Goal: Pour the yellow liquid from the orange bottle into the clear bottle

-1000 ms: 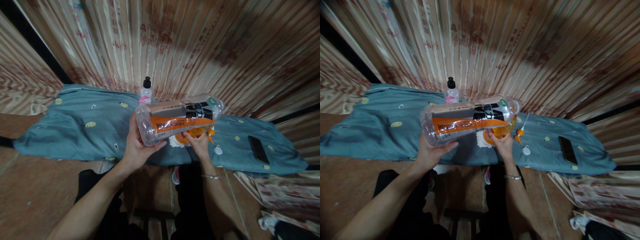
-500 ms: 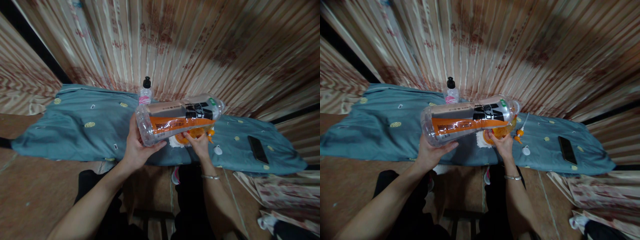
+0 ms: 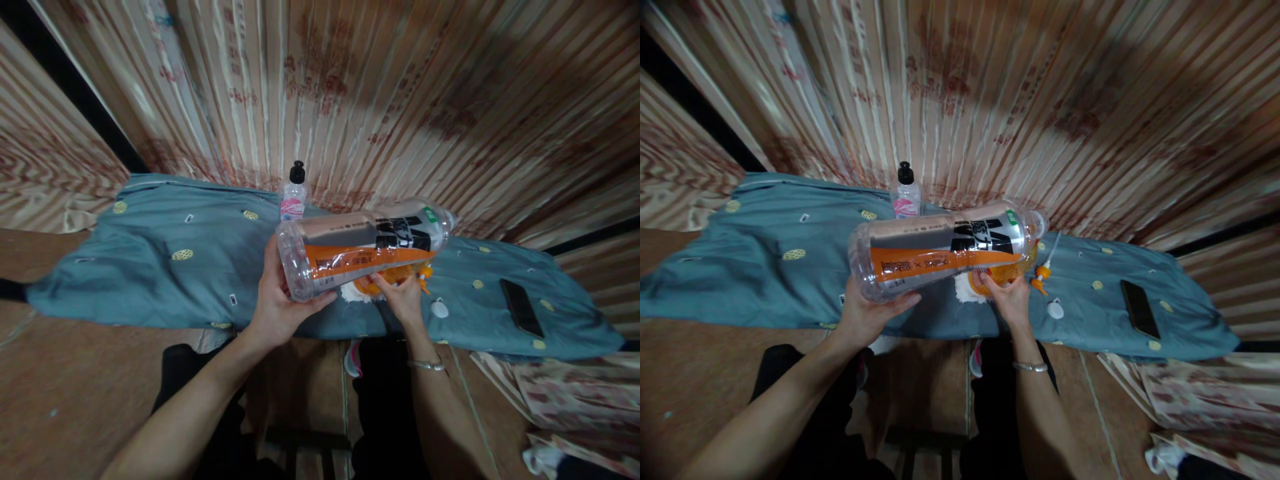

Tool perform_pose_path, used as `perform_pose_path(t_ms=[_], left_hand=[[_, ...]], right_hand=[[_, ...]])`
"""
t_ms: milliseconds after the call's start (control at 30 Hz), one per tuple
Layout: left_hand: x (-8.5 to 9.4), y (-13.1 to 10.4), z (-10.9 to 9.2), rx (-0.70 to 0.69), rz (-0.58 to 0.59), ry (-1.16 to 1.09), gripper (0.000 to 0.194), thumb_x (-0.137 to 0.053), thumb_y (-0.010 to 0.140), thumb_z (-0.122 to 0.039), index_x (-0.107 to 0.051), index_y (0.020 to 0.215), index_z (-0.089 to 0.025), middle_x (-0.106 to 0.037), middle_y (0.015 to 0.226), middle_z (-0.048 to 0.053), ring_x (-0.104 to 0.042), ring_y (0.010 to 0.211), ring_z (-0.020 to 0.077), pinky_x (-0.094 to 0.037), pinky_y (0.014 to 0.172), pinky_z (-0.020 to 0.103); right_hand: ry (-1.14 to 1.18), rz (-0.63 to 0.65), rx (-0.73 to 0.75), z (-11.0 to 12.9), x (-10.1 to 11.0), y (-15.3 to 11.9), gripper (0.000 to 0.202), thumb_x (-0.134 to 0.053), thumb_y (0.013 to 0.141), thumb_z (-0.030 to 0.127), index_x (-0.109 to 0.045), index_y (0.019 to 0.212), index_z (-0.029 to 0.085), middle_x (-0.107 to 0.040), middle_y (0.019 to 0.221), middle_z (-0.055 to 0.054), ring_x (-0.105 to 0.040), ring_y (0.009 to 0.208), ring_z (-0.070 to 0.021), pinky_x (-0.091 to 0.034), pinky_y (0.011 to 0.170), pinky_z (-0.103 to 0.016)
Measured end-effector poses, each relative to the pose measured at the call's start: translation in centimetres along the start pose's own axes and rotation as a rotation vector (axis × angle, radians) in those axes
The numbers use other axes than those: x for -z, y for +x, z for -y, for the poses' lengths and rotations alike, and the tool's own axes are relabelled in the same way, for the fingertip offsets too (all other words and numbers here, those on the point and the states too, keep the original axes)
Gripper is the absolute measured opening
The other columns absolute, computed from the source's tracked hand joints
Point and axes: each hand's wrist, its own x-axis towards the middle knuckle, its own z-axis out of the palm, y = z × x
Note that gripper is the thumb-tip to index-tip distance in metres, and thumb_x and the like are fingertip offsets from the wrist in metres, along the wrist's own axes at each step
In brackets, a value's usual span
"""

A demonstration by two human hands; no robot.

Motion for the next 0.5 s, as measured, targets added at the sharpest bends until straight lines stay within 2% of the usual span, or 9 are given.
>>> perform_pose_path(t_ms=[200,500], left_hand=[[-0.06,0.17,0.24,-0.028,-0.019,0.004,0.092,-0.100,0.056,-0.043,-0.058,0.133,-0.019,-0.070,0.133,0.017,-0.065,0.136,0.0409,-0.057,0.112,0.058],[0.13,0.05,0.31,0.037,0.012,-0.021,0.104,-0.100,0.057,-0.044,-0.050,0.145,-0.020,-0.067,0.141,0.019,-0.069,0.131,0.0411,-0.060,0.108,0.060]], right_hand=[[-0.020,-0.001,0.011,-0.30,-0.02,-0.04,0.064,-0.083,0.062,0.074,-0.075,0.093,0.018,-0.083,0.098,-0.018,-0.079,0.090,-0.0374,-0.064,0.083,-0.051],[-0.032,0.014,-0.022,-0.49,0.15,-0.15,0.061,-0.082,0.063,0.071,-0.073,0.093,0.019,-0.082,0.097,-0.017,-0.078,0.092,-0.0390,-0.062,0.089,-0.055]])
